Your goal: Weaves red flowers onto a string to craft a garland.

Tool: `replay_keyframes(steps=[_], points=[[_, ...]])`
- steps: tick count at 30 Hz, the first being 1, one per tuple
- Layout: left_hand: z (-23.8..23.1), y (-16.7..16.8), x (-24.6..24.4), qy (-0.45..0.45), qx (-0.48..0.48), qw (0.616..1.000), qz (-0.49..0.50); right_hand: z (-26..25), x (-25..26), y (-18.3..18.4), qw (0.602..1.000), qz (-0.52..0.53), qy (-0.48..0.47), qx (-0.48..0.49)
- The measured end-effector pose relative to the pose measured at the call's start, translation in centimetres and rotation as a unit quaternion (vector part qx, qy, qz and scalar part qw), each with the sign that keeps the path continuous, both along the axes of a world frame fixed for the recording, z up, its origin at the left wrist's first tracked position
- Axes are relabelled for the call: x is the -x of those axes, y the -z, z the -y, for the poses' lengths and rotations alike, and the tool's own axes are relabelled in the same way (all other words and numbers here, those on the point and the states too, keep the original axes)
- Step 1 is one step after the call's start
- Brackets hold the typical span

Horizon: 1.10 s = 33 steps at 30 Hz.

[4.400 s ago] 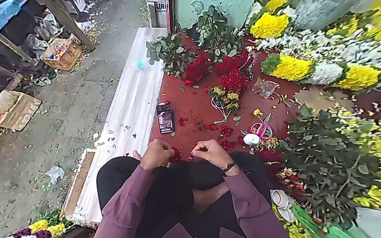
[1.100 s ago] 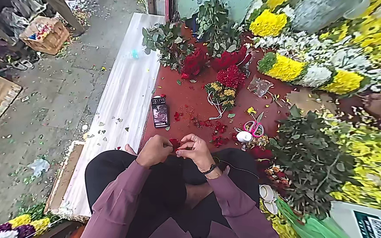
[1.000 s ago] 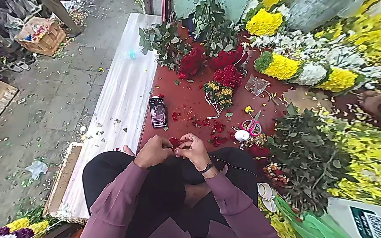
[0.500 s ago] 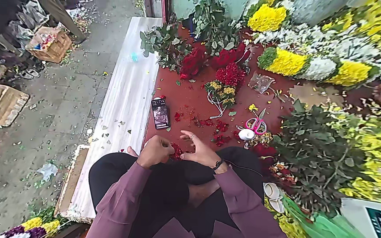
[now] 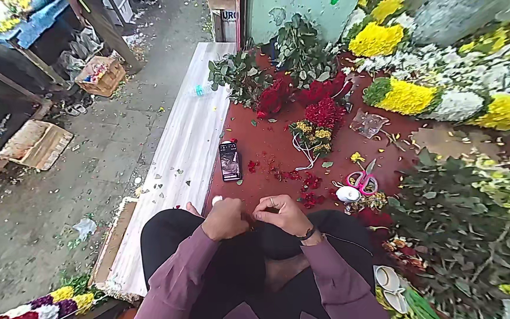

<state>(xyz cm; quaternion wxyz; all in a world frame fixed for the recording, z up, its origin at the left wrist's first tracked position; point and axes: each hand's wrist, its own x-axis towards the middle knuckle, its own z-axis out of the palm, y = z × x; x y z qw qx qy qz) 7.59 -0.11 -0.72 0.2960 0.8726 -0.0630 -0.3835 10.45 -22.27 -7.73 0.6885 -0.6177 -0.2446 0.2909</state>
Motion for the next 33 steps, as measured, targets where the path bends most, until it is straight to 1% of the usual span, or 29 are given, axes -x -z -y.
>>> replay_keyframes(steps=[1,2,3,4,5,6,7,9,10,11,12,15,17,19,21,22,23,25,27,29,30,33], points=[[0.0,-0.3,0.1,0.039,0.103,0.994,0.007,0.0,-0.5,0.5,1.000,-0.014,0.002,-0.003],[0.0,-0.4,0.0,0.048,0.220,0.974,0.014,0.1,-0.9,1.2,0.999,-0.043,-0.010,-0.015],[0.0,-0.4,-0.2,0.025,0.322,0.946,0.026,0.2,-0.9,2.2,0.996,-0.078,-0.027,-0.039],[0.1,-0.4,-0.4,-0.018,0.382,0.923,0.049,0.2,-0.6,3.3,0.991,-0.104,-0.042,-0.075],[0.2,-0.3,-0.5,-0.070,0.401,0.910,0.081,0.1,0.1,4.3,0.986,-0.115,-0.051,-0.106],[0.2,-0.1,-0.6,-0.118,0.386,0.908,0.115,-0.1,0.9,4.7,0.983,-0.116,-0.057,-0.131],[0.1,0.1,-0.7,-0.159,0.346,0.912,0.154,-0.3,1.3,3.4,0.983,-0.128,-0.053,-0.120],[0.0,0.9,-0.5,-0.204,0.223,0.927,0.224,-0.5,1.2,0.7,0.989,-0.098,-0.061,-0.095],[-0.3,1.1,-0.4,-0.208,0.161,0.936,0.232,-0.3,1.0,0.0,0.991,-0.076,-0.052,-0.093],[-0.7,1.1,-0.3,-0.197,0.113,0.949,0.216,0.1,0.8,-0.3,0.994,-0.059,-0.033,-0.091],[-1.1,0.9,-0.2,-0.176,0.085,0.962,0.189,0.6,0.4,-0.4,0.995,-0.050,-0.012,-0.088],[-1.6,0.0,-0.1,-0.085,0.079,0.991,0.069,2.5,-1.2,-0.1,0.997,-0.066,0.008,-0.046],[-1.3,0.1,0.1,-0.050,0.082,0.995,0.026,3.0,-2.8,0.7,0.994,-0.101,-0.019,0.043],[-0.9,0.3,0.2,-0.038,0.062,0.997,0.020,2.2,-5.0,2.6,0.971,-0.133,-0.017,0.197],[-0.8,0.5,0.1,-0.042,0.041,0.998,0.016,0.3,-7.5,6.2,0.919,-0.096,0.030,0.380],[-0.7,0.6,0.1,-0.048,0.033,0.998,0.016,-0.8,-8.6,8.1,0.888,-0.066,0.055,0.451],[-0.7,0.7,0.1,-0.055,0.026,0.998,0.017,-2.0,-9.5,9.8,0.860,-0.038,0.078,0.503],[-0.8,1.0,0.1,-0.063,0.010,0.998,0.014,-4.4,-10.5,12.6,0.818,-0.003,0.100,0.567],[-1.1,1.4,0.1,-0.066,-0.004,0.998,0.007,-6.5,-10.9,14.8,0.797,0.022,0.122,0.591],[-1.2,1.7,0.2,-0.068,-0.007,0.998,0.005,-7.3,-10.7,16.1,0.800,0.038,0.157,0.578],[-1.2,1.6,0.2,-0.068,-0.006,0.998,0.004,-7.2,-10.6,16.1,0.812,0.031,0.173,0.556],[-1.2,1.5,0.2,-0.063,-0.002,0.998,0.008,-5.7,-10.4,14.8,0.863,-0.040,0.230,0.448]])
